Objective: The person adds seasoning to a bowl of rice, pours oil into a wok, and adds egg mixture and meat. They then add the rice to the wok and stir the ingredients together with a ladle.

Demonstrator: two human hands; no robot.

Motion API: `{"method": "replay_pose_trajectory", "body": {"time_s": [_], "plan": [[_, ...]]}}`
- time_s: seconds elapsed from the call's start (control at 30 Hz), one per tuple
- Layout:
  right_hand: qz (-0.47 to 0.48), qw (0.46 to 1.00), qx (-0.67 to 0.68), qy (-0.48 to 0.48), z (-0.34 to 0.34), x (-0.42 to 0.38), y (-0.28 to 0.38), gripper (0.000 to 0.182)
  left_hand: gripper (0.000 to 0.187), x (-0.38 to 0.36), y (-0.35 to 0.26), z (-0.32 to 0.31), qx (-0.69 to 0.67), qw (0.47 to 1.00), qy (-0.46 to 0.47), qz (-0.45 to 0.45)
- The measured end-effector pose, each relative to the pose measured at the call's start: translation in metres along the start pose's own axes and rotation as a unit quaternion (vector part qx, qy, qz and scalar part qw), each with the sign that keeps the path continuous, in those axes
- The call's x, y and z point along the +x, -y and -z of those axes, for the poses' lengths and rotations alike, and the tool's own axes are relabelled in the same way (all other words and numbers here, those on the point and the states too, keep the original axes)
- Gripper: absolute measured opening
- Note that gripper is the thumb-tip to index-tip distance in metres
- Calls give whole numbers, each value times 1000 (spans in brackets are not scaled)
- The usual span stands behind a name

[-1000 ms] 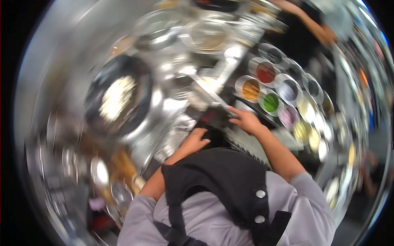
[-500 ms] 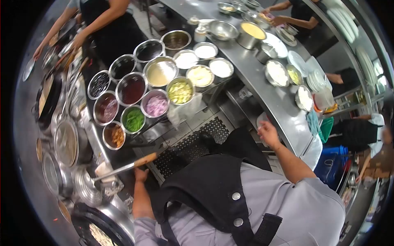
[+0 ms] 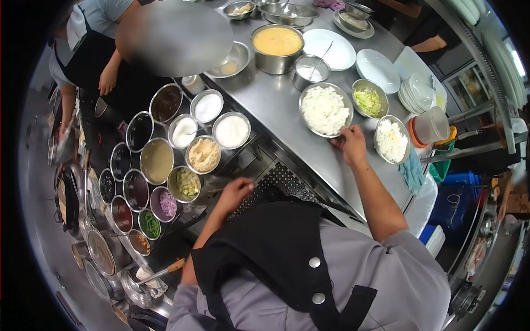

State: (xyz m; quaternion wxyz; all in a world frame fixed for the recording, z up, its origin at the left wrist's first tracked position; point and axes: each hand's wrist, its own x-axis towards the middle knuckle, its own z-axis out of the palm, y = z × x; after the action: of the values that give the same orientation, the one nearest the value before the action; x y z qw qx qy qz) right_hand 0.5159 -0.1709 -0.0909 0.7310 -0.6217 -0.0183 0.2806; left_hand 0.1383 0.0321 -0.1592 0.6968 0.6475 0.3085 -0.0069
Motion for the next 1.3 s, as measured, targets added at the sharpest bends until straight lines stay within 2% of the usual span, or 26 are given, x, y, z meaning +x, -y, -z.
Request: {"method": "replay_pose_trajectory", "body": {"time_s": [0.03, 0.07, 0.13, 0.2, 0.27, 0.33, 0.4, 0.53, 0.6, 0.67, 0.73, 0.83, 0.9, 0.97, 1.0, 1.03, 1.13, 1.17, 1.2, 1.23, 1.27, 1.3], "plan": [[-8, 1000, 15, 13, 3, 2, -3, 9, 20, 23, -40, -6, -34, 999, 17, -24], [-11, 1000, 19, 3, 3, -4, -3, 9, 25, 44, -76, -10, 18, 998, 25, -47], [-37, 997, -1, 63, 4, -15, 3, 11, 39, 67, -142, -35, -90, 996, 7, 4], [-63, 994, -26, 89, 20, -33, 7, 9, 35, 85, -176, -53, -155, 987, -2, 43], [-137, 983, 104, 71, 41, -69, 22, 16, 31, 102, -176, -63, -180, 982, 8, 63], [-68, 981, 177, -33, 100, -76, 0, 25, 27, 116, -178, -67, -208, 975, 12, 76], [-17, 972, 198, -124, 145, -76, 5, 29, 14, 121, -178, -75, -132, 989, -7, 63], [26, 975, 184, -125, 164, -66, 25, 30, 6, 116, -177, -78, -199, 977, -9, 69], [44, 959, 210, -186, 177, -51, 11, 31, 4, 102, -160, -74, -259, 964, -18, 65], [77, 970, 160, -167, 193, -52, -9, 37, 6, 69, -145, -63, -305, 949, -38, 63], [60, 986, 92, -129, 182, -79, -2, 35, 9, 19, -136, -40, -320, 944, -68, 45], [28, 999, 31, 26, 141, -117, -19, 30, 14, -82, -85, 7, -336, 930, -146, -14], [-22, 991, 19, 130, 39, -161, -21, 28, 17, -168, -56, 31, -374, 901, -215, -55], [-58, 949, -4, 309, -27, -169, -63, 34, 17, -261, -25, 44, -404, 856, -307, -100], [-89, 925, -49, 365, -46, -179, 7, 38, 17, -294, -62, 24, -457, 824, -318, -104], [-114, 896, -65, 424, -110, -211, -15, 38, 10, -357, -40, 35, -466, 794, -371, -123], [-180, 799, -40, 572, -277, -333, -54, 47, 7, -508, -11, 26, -422, 689, -550, -211], [-211, 762, -27, 612, -321, -378, -67, 49, 8, -564, -10, 16, -420, 639, -606, -219], [-240, 727, -14, 643, -361, -425, -80, 52, 6, -613, -4, 5, -388, 572, -669, -273], [-233, 684, -31, 691, -391, -475, -108, 52, 18, -659, 30, -11, -291, 532, -754, -254], [-235, 644, -48, 726, -425, -529, -128, 53, 25, -705, 33, -24, -196, 461, -838, -217], [-240, 618, -61, 746, -461, -581, -148, 50, 26, -748, 35, -30, -127, 411, -876, -217]]}}
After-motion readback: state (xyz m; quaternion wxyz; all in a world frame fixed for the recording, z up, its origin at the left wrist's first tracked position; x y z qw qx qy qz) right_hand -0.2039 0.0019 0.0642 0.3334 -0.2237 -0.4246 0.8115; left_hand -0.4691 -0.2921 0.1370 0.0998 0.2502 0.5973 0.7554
